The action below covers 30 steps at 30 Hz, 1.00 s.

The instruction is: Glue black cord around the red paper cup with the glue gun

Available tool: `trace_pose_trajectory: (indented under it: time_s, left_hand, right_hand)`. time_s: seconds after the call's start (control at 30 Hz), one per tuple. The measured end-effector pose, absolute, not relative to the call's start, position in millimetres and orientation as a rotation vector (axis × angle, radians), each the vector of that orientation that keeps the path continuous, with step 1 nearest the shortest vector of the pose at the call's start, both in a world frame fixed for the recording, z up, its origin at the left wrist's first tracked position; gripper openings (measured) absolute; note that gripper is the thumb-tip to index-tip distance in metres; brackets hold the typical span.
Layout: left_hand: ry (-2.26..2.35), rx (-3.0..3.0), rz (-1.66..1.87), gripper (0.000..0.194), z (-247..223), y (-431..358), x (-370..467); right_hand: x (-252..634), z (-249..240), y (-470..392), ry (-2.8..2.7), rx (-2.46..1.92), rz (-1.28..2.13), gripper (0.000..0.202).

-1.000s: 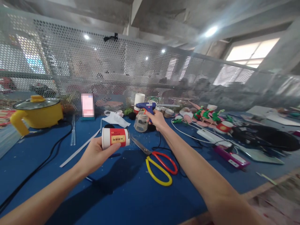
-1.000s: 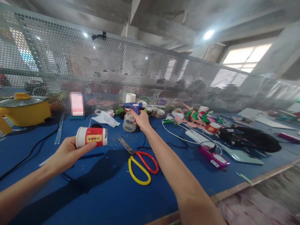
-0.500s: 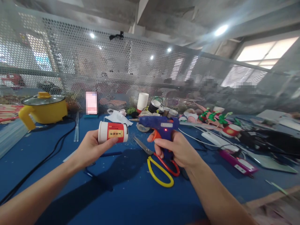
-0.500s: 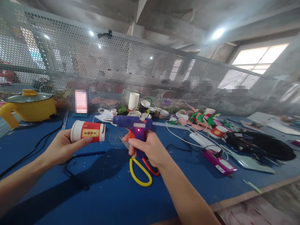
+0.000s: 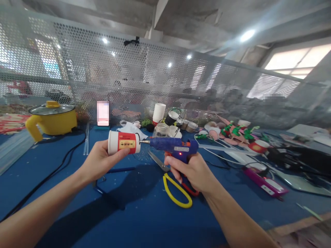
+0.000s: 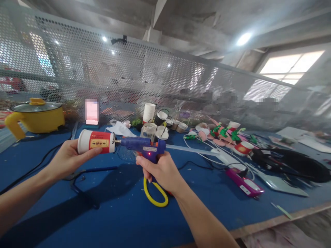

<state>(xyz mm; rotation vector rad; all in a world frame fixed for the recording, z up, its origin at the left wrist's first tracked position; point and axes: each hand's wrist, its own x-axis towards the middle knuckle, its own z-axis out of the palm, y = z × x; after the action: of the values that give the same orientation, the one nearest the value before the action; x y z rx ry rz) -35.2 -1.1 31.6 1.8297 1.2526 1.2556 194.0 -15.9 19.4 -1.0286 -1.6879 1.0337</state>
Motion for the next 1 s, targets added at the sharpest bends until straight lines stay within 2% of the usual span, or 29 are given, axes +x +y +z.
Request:
trace_pose_trajectory:
  time_s: [0.53,1.0]
  left_hand:
    - [1.241,1.822,1.286,0.025,30.6,0.5,-35.0]
    - [1.117,1.542,1.209,0.024,30.2,1.9,-35.7]
  right_hand:
    - [192.8,23.5,-18.4,-1.733,-1.093,0.988,0.023]
    - [193.9,19.6,-17.3,-1.709,-1.072,1.064,0.027]
